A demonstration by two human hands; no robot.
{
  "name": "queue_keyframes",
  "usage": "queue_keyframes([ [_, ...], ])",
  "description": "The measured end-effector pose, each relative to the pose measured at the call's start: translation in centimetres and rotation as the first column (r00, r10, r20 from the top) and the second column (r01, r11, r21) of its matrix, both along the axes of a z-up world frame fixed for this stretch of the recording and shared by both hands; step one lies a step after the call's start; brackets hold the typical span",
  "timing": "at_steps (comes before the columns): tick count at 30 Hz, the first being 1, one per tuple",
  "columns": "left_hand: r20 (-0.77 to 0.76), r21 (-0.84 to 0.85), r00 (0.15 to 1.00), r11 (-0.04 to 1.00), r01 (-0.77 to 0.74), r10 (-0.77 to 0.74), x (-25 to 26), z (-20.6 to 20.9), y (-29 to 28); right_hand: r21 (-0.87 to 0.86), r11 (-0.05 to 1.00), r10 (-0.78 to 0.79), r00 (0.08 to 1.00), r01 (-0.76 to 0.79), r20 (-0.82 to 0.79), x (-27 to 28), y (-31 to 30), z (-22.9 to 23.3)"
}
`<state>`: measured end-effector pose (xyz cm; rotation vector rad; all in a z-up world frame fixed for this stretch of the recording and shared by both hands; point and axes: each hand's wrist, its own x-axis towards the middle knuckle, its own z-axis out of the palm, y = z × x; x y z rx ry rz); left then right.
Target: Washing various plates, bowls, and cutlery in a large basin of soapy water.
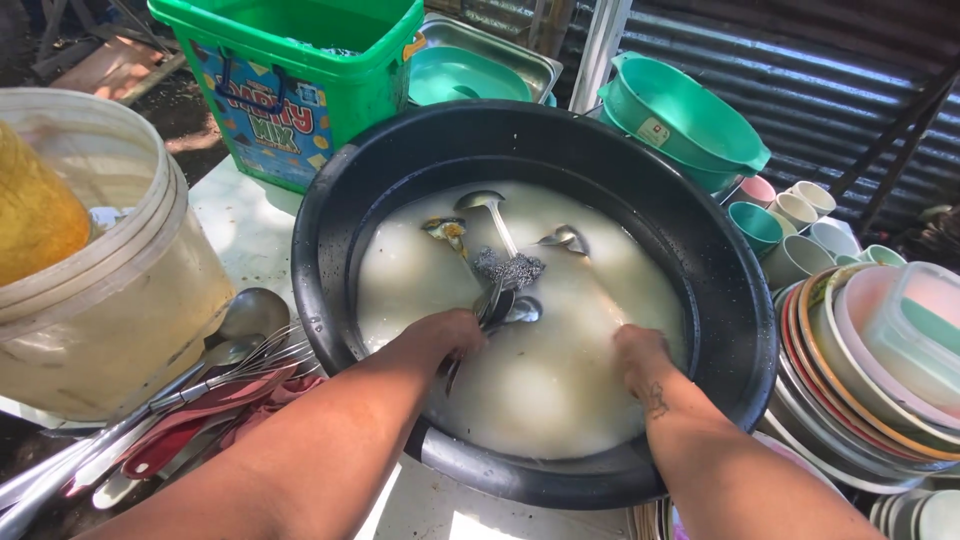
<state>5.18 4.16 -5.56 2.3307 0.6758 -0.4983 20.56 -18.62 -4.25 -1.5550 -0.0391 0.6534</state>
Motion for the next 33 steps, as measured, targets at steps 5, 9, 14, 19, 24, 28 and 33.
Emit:
queue_keyframes([
  [5, -0.047, -0.110, 0.999, 0.994, 0.010, -0.015, 0.4, -0.5, -0.6, 0.357, 0.875, 0.417, 0.884, -0.327, -0.212, -6.0, 1.6, 7.0],
  [9, 0.176, -0.631, 0.952, 0.771, -0.085, 0.249, -0.7, 2.6, -1.0, 0.380, 0.922, 0.027, 0.992, -0.073, 0.126, -4.4, 0.1, 6.9],
  [14, 0.220, -0.889, 0.825, 0.455, -0.050, 0.521, -2.0, 7.1, -0.1, -0.048, 0.970, -0.222, 0.948, 0.239, 0.227, -0.6, -2.1, 4.1],
  [19, 0.511, -0.827, 0.551, 0.551, 0.107, 0.659, -5.6, 12.2, 3.0, -0.167, 0.977, 0.193, 0.879, -0.132, 0.437, -1.5, -0.5, 2.1],
  [24, 0.545, -0.342, 0.682, 0.872, -0.350, 0.488, -17.8, 19.6, 5.8, -0.299, 0.924, 0.336, 0.875, -0.236, 0.348, -2.4, 0.6, 2.5],
  [28, 0.365, -0.155, 0.730, 0.811, -0.564, 0.578, -27.6, 18.1, 9.3, -0.277, 0.916, 0.371, 0.875, -0.290, 0.311, -1.8, 0.7, 1.7],
  [33, -0.033, 0.103, 0.809, 0.808, -0.581, 0.586, -32.8, 13.7, 9.8, -0.299, 0.901, 0.402, 0.867, -0.316, 0.295, -2.5, 1.5, 1.6],
])
